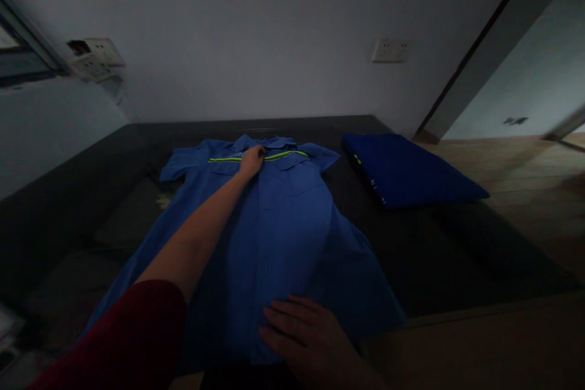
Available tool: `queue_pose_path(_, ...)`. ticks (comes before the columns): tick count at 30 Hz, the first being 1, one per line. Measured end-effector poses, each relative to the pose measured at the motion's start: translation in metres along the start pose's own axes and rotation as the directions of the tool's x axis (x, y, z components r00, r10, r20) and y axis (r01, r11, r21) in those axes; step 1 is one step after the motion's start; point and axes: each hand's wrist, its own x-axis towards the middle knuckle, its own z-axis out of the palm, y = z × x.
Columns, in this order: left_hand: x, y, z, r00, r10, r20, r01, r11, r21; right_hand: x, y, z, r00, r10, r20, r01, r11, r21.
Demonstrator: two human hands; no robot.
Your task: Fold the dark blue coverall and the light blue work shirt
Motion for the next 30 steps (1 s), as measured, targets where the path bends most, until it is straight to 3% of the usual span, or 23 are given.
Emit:
queue_pose_path(4,-0.006,0.006,-0.001,1.0,0.006,-0.015,-0.006,0.999,0.042,0.0,0.0,0.003,0.996,0.021,0.081,-0.022,1.0,0.01)
queue_pose_path(7,-0.014,0.012,-0.007,0.997,0.017,-0.072,-0.013,0.998,0.061,-0.003,0.001,-0.012,0.994,-0.02,0.109,0.011,0.997,0.081)
queue_pose_path(9,-0.021,0.019,-0.014,0.992,0.061,-0.107,-0.054,0.996,0.064,-0.012,0.005,-0.032,0.999,0.039,0.01,-0.04,0.992,0.117)
queue_pose_path(11,-0.033,0.028,-0.024,0.984,0.153,-0.086,-0.149,0.987,0.057,-0.026,0.014,-0.055,0.968,0.208,-0.14,-0.188,0.972,0.143)
queue_pose_path(13,-0.054,0.04,-0.036,0.965,0.262,0.002,-0.262,0.965,0.032,-0.046,0.031,-0.075,0.86,0.433,-0.272,-0.401,0.901,0.165)
queue_pose_path(16,-0.102,0.06,-0.058,0.907,0.386,0.166,-0.386,0.922,-0.035,-0.074,0.066,-0.091,0.615,0.677,-0.405,-0.692,0.709,0.135)
queue_pose_path(18,-0.14,0.073,-0.073,0.865,0.436,0.248,-0.431,0.899,-0.079,-0.084,0.087,-0.092,0.55,0.739,-0.389,-0.773,0.627,0.099)
queue_pose_path(22,-0.202,0.087,-0.091,0.836,0.393,0.383,-0.423,0.906,-0.007,-0.072,0.11,-0.078,0.588,0.767,-0.255,-0.787,0.615,0.035)
queue_pose_path(25,-0.218,0.082,-0.092,0.825,0.339,0.452,-0.421,0.902,0.094,-0.052,0.112,-0.068,0.622,0.75,-0.223,-0.773,0.634,-0.023)
queue_pose_path(27,-0.218,0.075,-0.091,0.817,0.327,0.475,-0.428,0.896,0.119,-0.045,0.11,-0.066,0.606,0.763,-0.224,-0.785,0.619,-0.015)
queue_pose_path(30,-0.213,0.067,-0.09,0.805,0.34,0.486,-0.44,0.892,0.106,-0.046,0.107,-0.071,0.514,0.818,-0.259,-0.836,0.545,0.065)
